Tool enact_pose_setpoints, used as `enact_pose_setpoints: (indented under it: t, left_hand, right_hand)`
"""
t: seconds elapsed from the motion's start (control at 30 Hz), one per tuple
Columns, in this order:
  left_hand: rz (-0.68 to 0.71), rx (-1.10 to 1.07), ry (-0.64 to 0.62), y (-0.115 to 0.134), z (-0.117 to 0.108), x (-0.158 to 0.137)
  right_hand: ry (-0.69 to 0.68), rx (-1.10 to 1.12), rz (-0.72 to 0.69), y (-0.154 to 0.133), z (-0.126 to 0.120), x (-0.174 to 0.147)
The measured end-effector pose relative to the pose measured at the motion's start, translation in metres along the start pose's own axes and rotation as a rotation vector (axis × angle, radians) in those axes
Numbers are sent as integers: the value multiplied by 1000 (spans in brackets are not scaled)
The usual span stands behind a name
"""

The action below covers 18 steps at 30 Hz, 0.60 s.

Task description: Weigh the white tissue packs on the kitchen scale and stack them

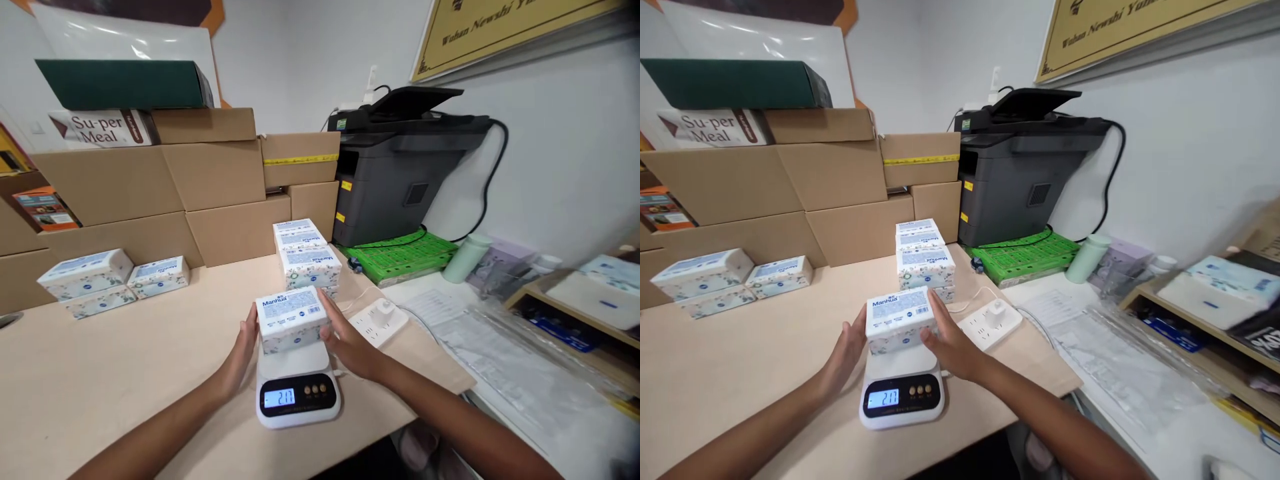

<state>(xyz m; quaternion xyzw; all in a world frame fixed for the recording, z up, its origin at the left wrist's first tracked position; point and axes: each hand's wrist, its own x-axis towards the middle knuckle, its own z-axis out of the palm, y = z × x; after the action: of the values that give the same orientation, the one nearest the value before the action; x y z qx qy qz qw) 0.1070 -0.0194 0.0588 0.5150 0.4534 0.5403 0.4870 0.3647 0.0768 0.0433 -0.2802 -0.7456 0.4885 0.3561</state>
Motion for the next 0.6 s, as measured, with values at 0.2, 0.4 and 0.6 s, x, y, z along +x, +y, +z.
enact_pose_setpoints:
  t: [0.2,0.4,0.6]
  left_hand:
    - [-78,-89,-92,-1,1,0]
    - [-70,-149,-132,-11,-2,0]
    - [-58,-174,-176,-22,-6,-4]
  right_hand:
    - [293,120,32,17,7,21]
    - [291,59,54,22,5,17]
    - [290,50,91,16,6,14]
